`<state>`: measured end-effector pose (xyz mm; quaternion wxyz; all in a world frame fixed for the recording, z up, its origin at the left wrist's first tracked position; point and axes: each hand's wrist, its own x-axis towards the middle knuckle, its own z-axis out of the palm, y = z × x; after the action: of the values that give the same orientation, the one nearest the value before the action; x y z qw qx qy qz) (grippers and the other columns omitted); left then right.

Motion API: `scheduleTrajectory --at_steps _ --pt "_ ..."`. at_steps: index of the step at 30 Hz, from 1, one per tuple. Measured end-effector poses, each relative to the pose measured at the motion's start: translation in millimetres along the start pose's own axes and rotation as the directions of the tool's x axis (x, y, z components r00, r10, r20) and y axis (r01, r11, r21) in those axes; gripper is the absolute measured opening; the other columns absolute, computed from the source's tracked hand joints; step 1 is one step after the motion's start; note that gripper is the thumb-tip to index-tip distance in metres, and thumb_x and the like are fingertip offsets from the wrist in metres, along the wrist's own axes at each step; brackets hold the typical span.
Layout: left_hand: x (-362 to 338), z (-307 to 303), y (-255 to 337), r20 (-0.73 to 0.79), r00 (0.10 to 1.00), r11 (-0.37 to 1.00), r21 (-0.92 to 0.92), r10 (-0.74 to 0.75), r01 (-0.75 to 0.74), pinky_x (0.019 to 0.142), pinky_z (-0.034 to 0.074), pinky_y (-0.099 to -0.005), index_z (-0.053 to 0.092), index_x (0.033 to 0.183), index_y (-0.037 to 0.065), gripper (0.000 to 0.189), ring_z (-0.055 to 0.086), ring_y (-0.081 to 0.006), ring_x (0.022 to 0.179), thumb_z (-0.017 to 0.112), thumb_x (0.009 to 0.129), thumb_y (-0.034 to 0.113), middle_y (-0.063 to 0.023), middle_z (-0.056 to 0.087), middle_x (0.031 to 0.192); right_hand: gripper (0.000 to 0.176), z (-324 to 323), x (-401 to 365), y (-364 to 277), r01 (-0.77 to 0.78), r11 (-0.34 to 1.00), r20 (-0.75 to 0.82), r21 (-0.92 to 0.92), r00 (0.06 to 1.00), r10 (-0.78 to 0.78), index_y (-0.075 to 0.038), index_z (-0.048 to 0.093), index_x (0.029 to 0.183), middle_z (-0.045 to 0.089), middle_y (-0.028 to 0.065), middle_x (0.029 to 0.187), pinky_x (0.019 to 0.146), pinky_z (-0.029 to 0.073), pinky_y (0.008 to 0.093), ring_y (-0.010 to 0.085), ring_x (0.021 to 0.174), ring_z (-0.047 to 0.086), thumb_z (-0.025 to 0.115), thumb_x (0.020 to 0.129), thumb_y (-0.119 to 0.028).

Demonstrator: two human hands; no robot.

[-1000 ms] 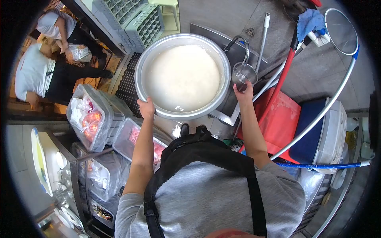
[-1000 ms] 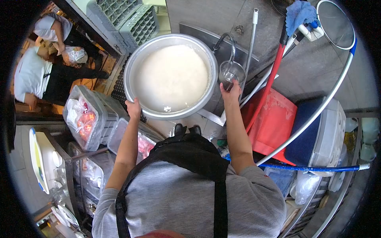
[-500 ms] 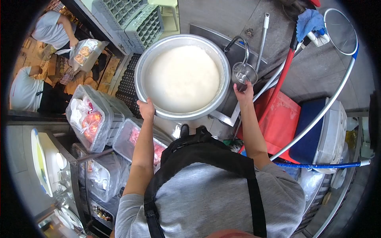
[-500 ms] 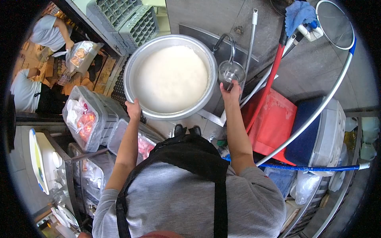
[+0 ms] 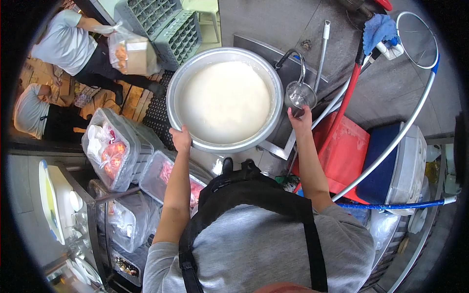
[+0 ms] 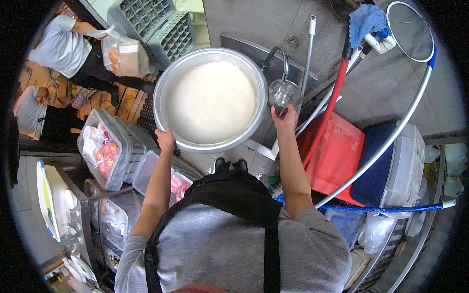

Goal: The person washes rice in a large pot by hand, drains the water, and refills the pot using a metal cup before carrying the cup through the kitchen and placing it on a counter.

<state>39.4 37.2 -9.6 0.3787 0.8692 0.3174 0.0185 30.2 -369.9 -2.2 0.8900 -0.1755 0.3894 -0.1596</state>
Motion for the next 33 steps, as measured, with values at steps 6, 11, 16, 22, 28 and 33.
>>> scheduleTrajectory --at_steps 6,11,16,22,28,33 --pt "1 1 0 0.005 1.000 1.000 0.022 -0.016 0.016 0.081 0.039 -0.0443 0.032 0.105 -0.003 0.051 0.051 -0.0414 0.092 0.047 0.074 0.035 -0.0307 0.051 0.097 0.020 3 -3 1 0.020 0.999 -0.056 0.036 0.998 -0.018 -0.009 0.048 0.088 0.048 0.0048 0.090 0.079 0.040 0.0419 0.0195 0.086 0.046 0.057 0.070 -0.009" --pt "1 1 -1 0.016 1.000 1.000 0.021 -0.018 0.018 0.081 0.039 -0.0443 0.032 0.105 -0.003 0.050 0.051 -0.0411 0.092 0.047 0.075 0.035 -0.0303 0.051 0.097 0.025 2 -7 0 -0.008 0.999 -0.023 0.041 1.000 0.008 -0.009 0.047 0.091 0.044 0.0069 0.098 0.082 0.039 0.0419 0.0191 0.090 0.044 0.059 0.069 -0.011" --pt "3 4 -5 0.003 1.000 1.000 0.025 0.001 -0.001 0.080 0.039 -0.0444 0.033 0.104 -0.002 0.050 0.051 -0.0414 0.091 0.048 0.075 0.035 -0.0300 0.052 0.096 0.028 -3 1 1 -0.002 0.998 0.007 0.062 1.000 0.002 -0.009 0.046 0.092 0.044 0.0082 0.098 0.082 0.040 0.0413 0.0197 0.090 0.043 0.060 0.068 -0.012" --pt "2 3 -3 -0.005 1.000 1.000 0.029 0.003 -0.003 0.080 0.039 -0.0446 0.034 0.102 -0.002 0.049 0.051 -0.0414 0.091 0.049 0.075 0.036 -0.0295 0.053 0.094 0.031 -3 -3 0 -0.015 0.998 0.050 0.055 0.999 0.012 -0.008 0.045 0.093 0.039 0.0111 0.102 0.082 0.040 0.0418 0.0214 0.090 0.043 0.061 0.067 -0.011" --pt "-3 -1 4 -0.003 1.000 0.999 0.028 -0.017 0.017 0.080 0.039 -0.0444 0.034 0.103 -0.002 0.050 0.051 -0.0411 0.091 0.050 0.075 0.037 -0.0294 0.053 0.094 0.025 -2 3 -2 -0.048 0.994 -0.057 0.094 0.997 0.054 -0.008 0.050 0.096 0.051 0.0064 0.098 0.073 0.042 0.0452 0.0231 0.090 0.048 0.054 0.072 -0.010" --pt "3 2 -3 0.003 1.000 1.000 0.017 -0.001 0.001 0.081 0.038 -0.0440 0.033 0.104 -0.002 0.052 0.051 -0.0409 0.092 0.050 0.075 0.037 -0.0300 0.052 0.096 0.024 1 -4 -1 -0.035 0.996 -0.049 0.087 0.998 0.040 -0.008 0.050 0.095 0.051 0.0064 0.097 0.073 0.042 0.0451 0.0230 0.090 0.048 0.053 0.072 -0.010"
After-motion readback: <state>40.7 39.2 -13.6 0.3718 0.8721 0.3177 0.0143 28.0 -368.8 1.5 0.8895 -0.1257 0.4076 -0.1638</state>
